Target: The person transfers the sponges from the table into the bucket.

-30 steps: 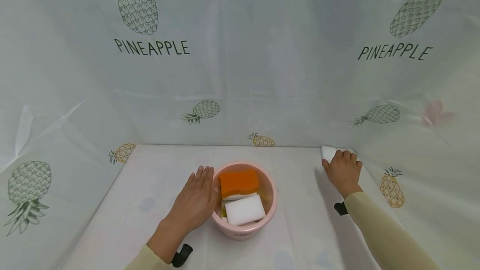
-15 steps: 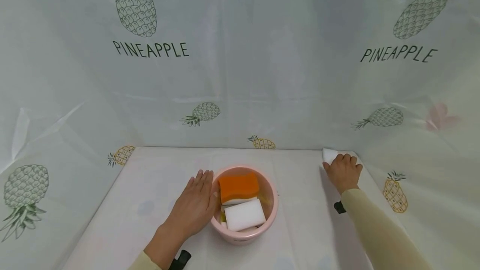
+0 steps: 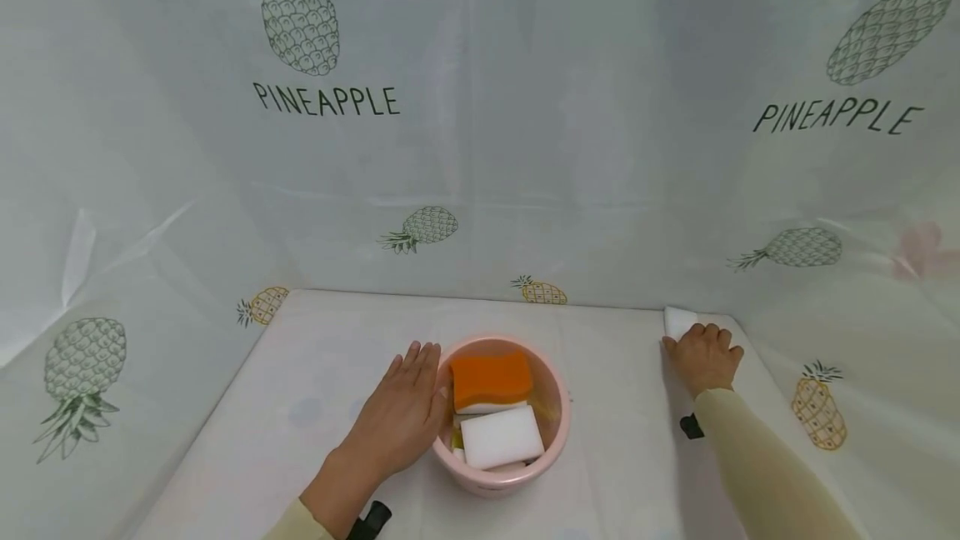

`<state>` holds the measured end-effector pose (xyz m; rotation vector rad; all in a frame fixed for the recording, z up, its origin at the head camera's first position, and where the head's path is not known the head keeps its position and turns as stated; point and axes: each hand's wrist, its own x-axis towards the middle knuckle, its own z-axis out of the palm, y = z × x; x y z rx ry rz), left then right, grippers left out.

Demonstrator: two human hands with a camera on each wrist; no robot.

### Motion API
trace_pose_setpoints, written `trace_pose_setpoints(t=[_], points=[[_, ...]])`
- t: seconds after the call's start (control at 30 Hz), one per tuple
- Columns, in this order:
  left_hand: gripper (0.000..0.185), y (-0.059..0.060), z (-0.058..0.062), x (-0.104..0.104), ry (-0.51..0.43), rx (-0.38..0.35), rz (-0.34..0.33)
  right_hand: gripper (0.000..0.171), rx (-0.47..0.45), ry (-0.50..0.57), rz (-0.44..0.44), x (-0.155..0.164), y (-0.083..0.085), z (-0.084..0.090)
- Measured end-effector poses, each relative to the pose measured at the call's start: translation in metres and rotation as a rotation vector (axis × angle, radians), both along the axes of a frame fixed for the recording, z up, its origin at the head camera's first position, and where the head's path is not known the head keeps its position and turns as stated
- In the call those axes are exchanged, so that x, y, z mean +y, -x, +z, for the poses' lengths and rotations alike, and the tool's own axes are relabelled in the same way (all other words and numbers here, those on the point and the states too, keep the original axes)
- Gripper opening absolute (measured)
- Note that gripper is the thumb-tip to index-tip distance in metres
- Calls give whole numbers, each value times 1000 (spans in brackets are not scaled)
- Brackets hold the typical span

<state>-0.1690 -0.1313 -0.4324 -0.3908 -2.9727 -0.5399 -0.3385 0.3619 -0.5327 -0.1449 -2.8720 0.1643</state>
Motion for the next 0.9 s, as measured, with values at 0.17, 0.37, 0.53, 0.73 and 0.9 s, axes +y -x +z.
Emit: trace_pose_setpoints(t=[0.17,0.37,0.53,0.73,0.9], points=[[63,-1,0,1,3,4,-1,71,35,-14,-48,-2,-4,1],[63,0,-2,0,13,12,-4,75,-16,14,-82,-3,-7,0],[63,0,-3,-1,15,21,-9,68,-48,48,-72,-2,-8,-2],[62,1,-3,-1,9,24,-11,61,-15,98,-43,-4,-3,-1],[62,1,-2,0,9,23,-9,57,33,101,-13,-8,1,-1]])
